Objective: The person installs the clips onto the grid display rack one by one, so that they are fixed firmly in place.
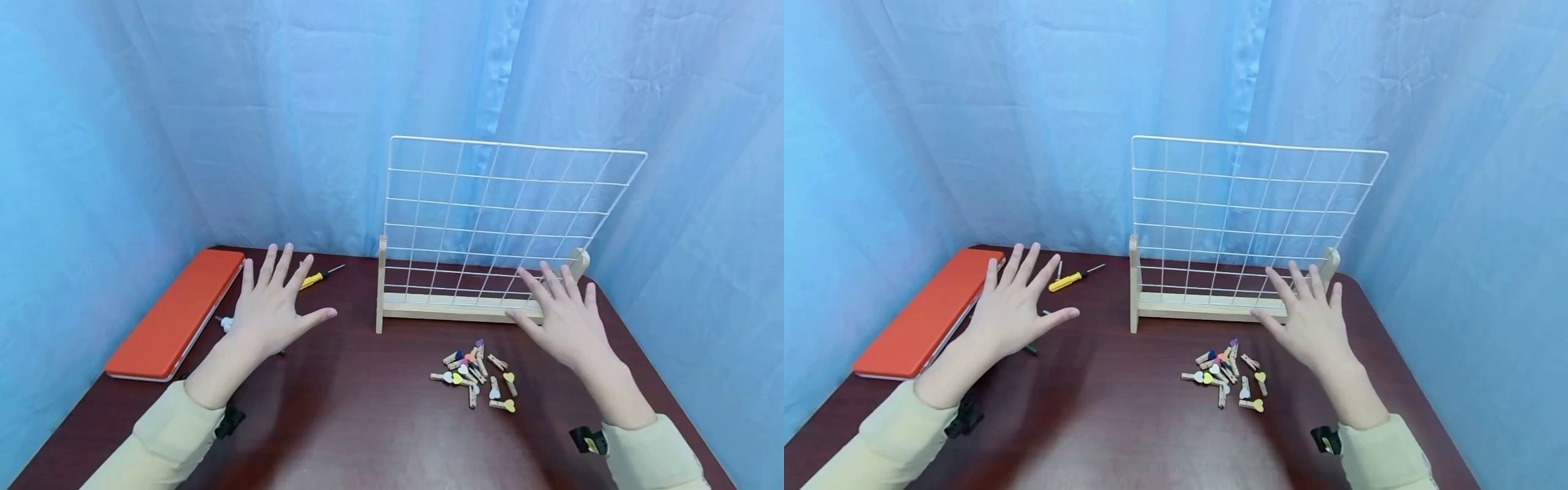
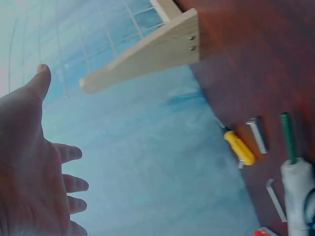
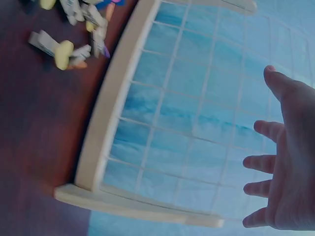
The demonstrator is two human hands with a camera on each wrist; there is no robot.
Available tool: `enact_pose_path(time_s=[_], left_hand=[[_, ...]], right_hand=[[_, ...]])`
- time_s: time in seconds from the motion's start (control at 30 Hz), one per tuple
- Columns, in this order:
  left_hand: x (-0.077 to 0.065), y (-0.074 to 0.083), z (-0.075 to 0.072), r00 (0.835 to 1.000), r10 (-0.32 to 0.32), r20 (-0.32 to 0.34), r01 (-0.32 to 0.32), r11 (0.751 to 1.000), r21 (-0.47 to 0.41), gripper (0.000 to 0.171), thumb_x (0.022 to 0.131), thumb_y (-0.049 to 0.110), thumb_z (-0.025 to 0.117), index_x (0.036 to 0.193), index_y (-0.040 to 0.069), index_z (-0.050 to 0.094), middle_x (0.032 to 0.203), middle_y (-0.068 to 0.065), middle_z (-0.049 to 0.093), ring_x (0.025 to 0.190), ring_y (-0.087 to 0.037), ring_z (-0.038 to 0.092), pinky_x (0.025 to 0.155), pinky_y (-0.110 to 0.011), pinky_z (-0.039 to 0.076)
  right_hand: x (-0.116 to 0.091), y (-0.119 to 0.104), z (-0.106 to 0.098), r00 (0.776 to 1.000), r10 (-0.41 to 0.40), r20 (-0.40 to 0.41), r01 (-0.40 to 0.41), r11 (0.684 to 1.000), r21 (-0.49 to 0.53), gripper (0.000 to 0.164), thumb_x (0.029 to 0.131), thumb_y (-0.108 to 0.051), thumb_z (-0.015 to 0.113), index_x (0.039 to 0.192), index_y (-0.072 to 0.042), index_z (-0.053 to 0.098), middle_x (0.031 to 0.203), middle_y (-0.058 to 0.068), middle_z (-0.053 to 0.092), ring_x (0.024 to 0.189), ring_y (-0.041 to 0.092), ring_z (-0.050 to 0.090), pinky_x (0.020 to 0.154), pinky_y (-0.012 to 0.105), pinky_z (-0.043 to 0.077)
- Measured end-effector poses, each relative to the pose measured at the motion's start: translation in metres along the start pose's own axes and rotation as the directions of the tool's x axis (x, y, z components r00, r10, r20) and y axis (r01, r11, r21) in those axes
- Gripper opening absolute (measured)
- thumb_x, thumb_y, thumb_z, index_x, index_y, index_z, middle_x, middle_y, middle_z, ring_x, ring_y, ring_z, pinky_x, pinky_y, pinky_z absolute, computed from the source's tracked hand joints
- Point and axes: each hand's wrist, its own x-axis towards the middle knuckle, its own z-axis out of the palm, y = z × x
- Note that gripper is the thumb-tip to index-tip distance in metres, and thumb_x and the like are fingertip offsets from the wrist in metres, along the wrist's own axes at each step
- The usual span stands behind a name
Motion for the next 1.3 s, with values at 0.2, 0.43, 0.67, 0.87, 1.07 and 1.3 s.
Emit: enact_pose_path(time_s=[0.2,0.43,0.67,0.87,1.07,1.3], left_hand=[[0.012,0.021,-0.015,0.996,0.082,-0.042,-0.082,0.997,0.001,0.102,0.066,0.085,0.027,0.144,0.022,0.008,0.151,-0.004,0.002,0.137,-0.024,-0.008,0.107,-0.050,-0.007],[0.021,0.055,-0.006,0.966,0.256,-0.037,-0.257,0.966,-0.039,0.112,0.061,0.087,0.030,0.144,0.017,0.002,0.150,-0.002,-0.004,0.136,-0.020,-0.009,0.108,-0.051,0.001],[0.023,0.089,0.035,0.919,0.392,0.034,-0.385,0.914,-0.131,0.118,0.058,0.088,0.030,0.144,0.013,0.004,0.150,-0.004,0.003,0.137,-0.021,-0.002,0.108,-0.050,0.009],[0.016,0.123,0.072,0.854,0.500,0.143,-0.452,0.850,-0.270,0.115,0.061,0.077,0.052,0.144,0.009,0.010,0.149,-0.006,0.009,0.137,-0.021,0.003,0.108,-0.048,0.013],[0.014,0.152,0.106,0.786,0.590,0.184,-0.483,0.772,-0.414,0.098,0.065,0.059,0.067,0.140,0.009,0.028,0.143,-0.006,0.031,0.134,-0.021,0.023,0.105,-0.041,0.026],[0.021,0.172,0.121,0.720,0.688,0.088,-0.564,0.654,-0.504,0.046,0.070,0.040,0.072,0.108,0.015,0.063,0.102,0.004,0.060,0.095,-0.008,0.051,0.085,-0.020,0.041]], right_hand=[[0.008,0.016,-0.027,0.998,0.045,-0.039,-0.045,0.999,0.023,0.076,0.081,-0.062,0.045,0.143,-0.033,0.011,0.150,0.009,0.006,0.135,0.029,-0.011,0.097,0.066,-0.010],[0.018,0.049,-0.049,0.982,0.115,-0.149,-0.091,0.983,0.157,0.077,0.083,-0.052,0.051,0.144,-0.028,0.011,0.150,0.008,0.002,0.136,0.029,-0.011,0.097,0.064,-0.011],[0.027,0.081,-0.036,0.957,0.222,-0.188,-0.145,0.923,0.355,0.078,0.083,-0.045,0.056,0.143,-0.031,0.009,0.150,0.000,0.001,0.137,0.021,-0.008,0.104,0.057,-0.006],[0.034,0.104,-0.006,0.938,0.310,-0.152,-0.200,0.846,0.495,0.079,0.083,-0.043,0.056,0.141,-0.040,0.003,0.149,-0.004,0.006,0.136,0.029,0.007,0.101,0.062,0.012],[0.041,0.115,0.021,0.943,0.311,-0.116,-0.132,0.673,0.728,0.072,0.087,-0.027,0.057,0.143,-0.028,0.012,0.147,0.003,0.022,0.133,0.020,0.023,0.106,0.036,0.025],[0.044,0.111,0.036,0.920,0.288,-0.267,0.138,0.399,0.907,0.046,0.085,0.002,0.054,0.130,-0.001,0.042,0.125,0.014,0.052,0.109,0.011,0.054,0.085,0.009,0.040]])
